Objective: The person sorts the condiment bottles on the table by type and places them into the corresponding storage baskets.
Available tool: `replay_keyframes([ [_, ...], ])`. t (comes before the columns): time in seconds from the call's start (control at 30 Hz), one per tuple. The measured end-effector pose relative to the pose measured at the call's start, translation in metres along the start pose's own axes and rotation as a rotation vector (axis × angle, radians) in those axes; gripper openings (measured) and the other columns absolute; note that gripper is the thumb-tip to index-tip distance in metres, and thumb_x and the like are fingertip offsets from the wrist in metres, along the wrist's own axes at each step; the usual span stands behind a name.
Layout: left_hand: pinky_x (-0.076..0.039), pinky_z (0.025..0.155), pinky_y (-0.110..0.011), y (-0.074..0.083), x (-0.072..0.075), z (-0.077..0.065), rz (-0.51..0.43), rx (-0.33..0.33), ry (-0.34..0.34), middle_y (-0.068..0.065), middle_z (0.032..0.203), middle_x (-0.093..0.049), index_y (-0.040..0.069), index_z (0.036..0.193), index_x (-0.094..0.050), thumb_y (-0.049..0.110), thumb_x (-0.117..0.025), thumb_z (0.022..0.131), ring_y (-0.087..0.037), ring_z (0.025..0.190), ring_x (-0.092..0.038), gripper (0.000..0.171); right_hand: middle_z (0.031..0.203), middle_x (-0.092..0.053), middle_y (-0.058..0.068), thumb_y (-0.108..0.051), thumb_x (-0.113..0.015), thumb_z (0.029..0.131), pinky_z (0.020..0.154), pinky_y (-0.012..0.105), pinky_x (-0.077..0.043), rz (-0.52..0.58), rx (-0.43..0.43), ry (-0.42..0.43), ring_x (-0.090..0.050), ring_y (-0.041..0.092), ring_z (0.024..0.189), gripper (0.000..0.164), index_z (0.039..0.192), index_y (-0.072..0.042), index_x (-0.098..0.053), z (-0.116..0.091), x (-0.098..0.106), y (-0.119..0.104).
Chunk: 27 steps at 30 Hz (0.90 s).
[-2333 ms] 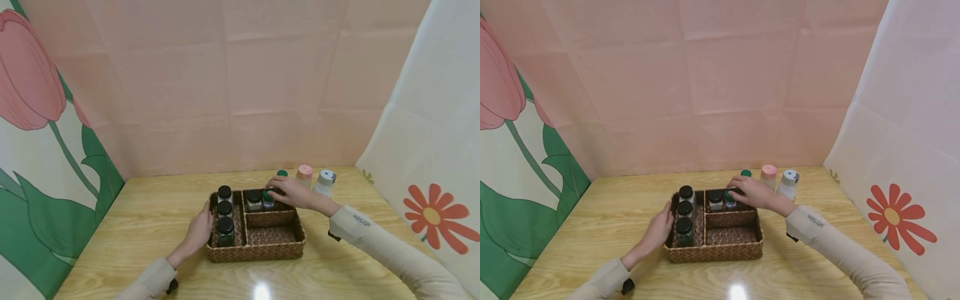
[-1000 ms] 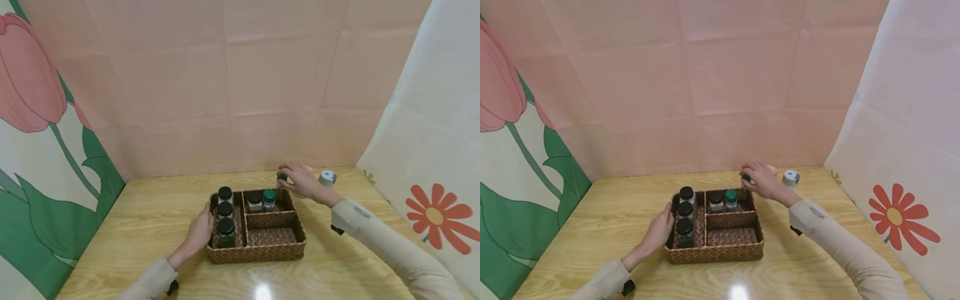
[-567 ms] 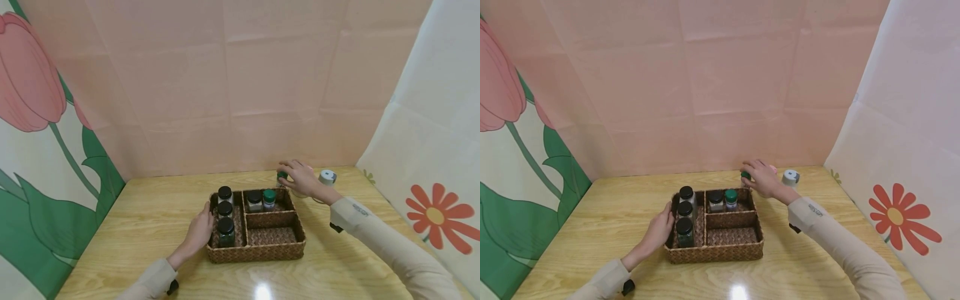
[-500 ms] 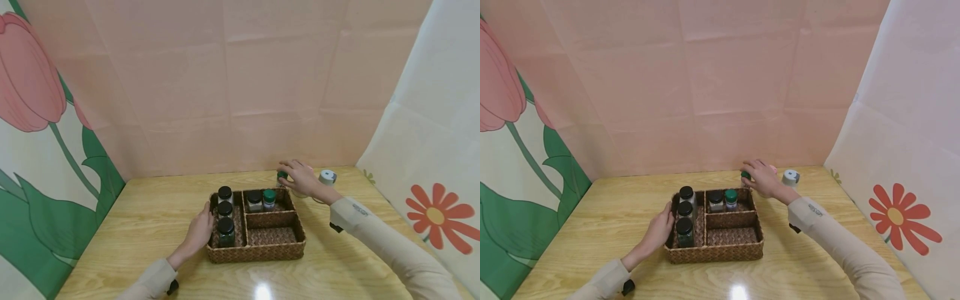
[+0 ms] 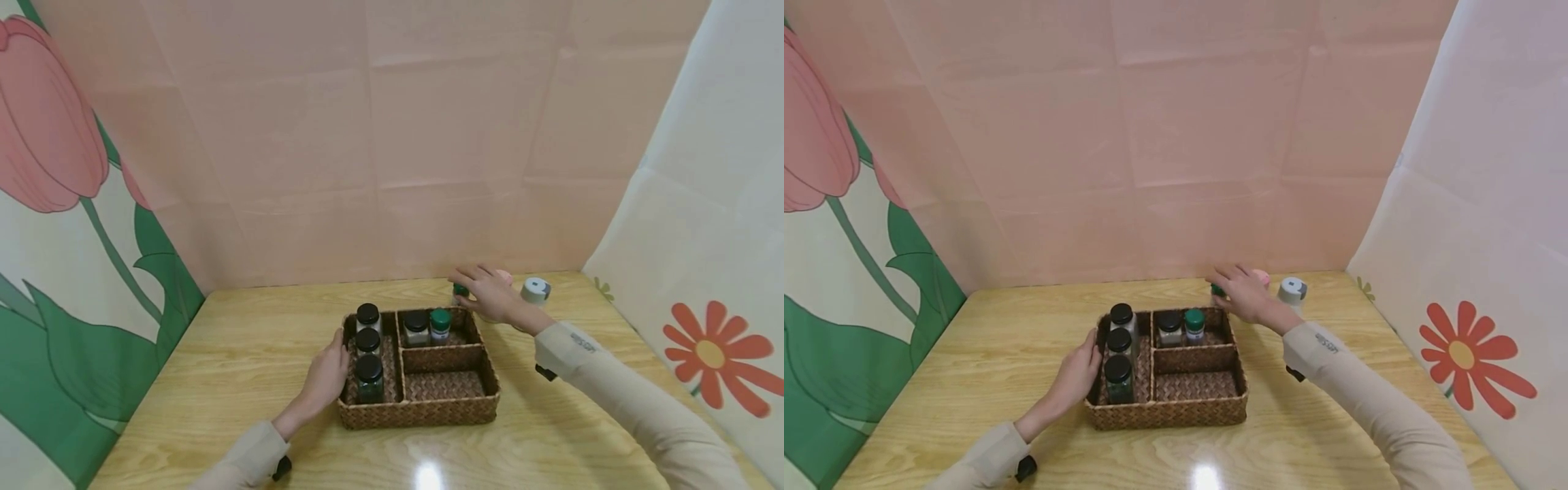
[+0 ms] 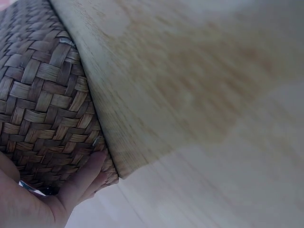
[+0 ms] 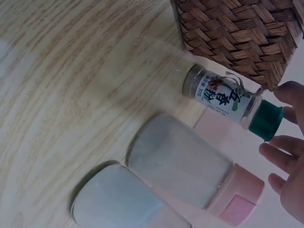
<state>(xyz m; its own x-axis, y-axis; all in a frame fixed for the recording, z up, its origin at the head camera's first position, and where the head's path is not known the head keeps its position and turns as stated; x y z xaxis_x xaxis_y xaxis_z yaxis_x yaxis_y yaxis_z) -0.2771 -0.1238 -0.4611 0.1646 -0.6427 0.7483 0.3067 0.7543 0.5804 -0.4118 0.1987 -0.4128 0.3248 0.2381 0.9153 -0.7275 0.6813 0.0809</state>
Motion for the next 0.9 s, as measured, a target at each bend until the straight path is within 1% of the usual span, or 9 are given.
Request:
replay_keyframes([
  [0.2, -0.036, 0.041, -0.024, 0.0014, 0.0007, 0.0, 0.008, -0.004, 0.003, -0.001, 0.065, -0.044, -0.018, 0.143, -0.034, 0.002, -0.046, 0.101, -0.006, 0.043, -0.037, 0.048, 0.138, -0.053, 0.024, -0.022, -0.075, 0.089, 0.11, 0.061, -0.025, 0.008, -0.025, -0.029, -0.05, 0.041, 0.125, 0.05, 0.134, -0.004, -0.06, -0.0013, -0.0031, 0.0016],
  [0.4, -0.036, 0.041, -0.025, 0.0021, 0.0001, 0.0003, 0.011, -0.012, 0.008, -0.001, 0.064, -0.044, -0.018, 0.143, -0.035, 0.001, -0.047, 0.101, -0.007, 0.044, -0.037, 0.048, 0.127, -0.06, 0.022, -0.018, -0.074, 0.09, 0.108, 0.059, -0.029, 0.012, -0.021, -0.027, -0.056, 0.039, 0.116, 0.045, 0.13, -0.001, -0.063, -0.0024, -0.0023, 0.0007],
  [0.6, -0.036, 0.04, -0.024, 0.0012, -0.0007, 0.0008, 0.009, -0.013, 0.004, 0.0, 0.063, -0.044, -0.017, 0.143, -0.035, 0.001, -0.047, 0.101, -0.006, 0.044, -0.037, 0.048, 0.125, -0.061, 0.019, -0.014, -0.071, 0.092, 0.107, 0.058, -0.031, 0.029, -0.028, -0.032, -0.057, 0.037, 0.115, 0.038, 0.128, -0.002, -0.063, -0.0025, -0.0024, -0.0001],
  [0.8, -0.035, 0.039, -0.024, 0.0003, -0.0013, 0.0005, 0.003, -0.009, -0.002, 0.0, 0.062, -0.044, -0.017, 0.144, -0.034, 0.002, -0.046, 0.102, -0.006, 0.042, -0.037, 0.048, 0.119, -0.063, 0.018, -0.009, -0.073, 0.089, 0.105, 0.058, -0.034, 0.047, -0.003, 0.009, -0.06, 0.036, 0.11, 0.035, 0.123, -0.001, -0.065, -0.0029, 0.0, -0.001],
  [0.9, -0.036, 0.039, -0.024, -0.0005, -0.0019, -0.0001, -0.008, 0.0, -0.008, 0.0, 0.062, -0.044, -0.017, 0.144, -0.033, 0.003, -0.045, 0.102, -0.006, 0.042, -0.037, 0.048, 0.115, -0.064, 0.018, -0.006, -0.075, 0.087, 0.1, 0.059, -0.037, 0.062, 0.024, 0.047, -0.06, 0.037, 0.105, 0.035, 0.12, 0.0, -0.067, -0.004, 0.0027, -0.0016],
])
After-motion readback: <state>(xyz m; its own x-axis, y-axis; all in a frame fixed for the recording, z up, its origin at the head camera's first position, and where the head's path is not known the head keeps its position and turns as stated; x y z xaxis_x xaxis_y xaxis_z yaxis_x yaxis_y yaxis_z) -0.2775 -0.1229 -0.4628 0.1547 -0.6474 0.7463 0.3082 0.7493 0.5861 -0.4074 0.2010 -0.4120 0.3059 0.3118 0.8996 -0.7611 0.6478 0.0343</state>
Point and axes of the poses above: each hand's wrist, its own z-axis towards the middle knuckle, its own x-axis out of the back of the hand, y = z × x, the point moved 5 cm from there along z, towards the middle knuckle
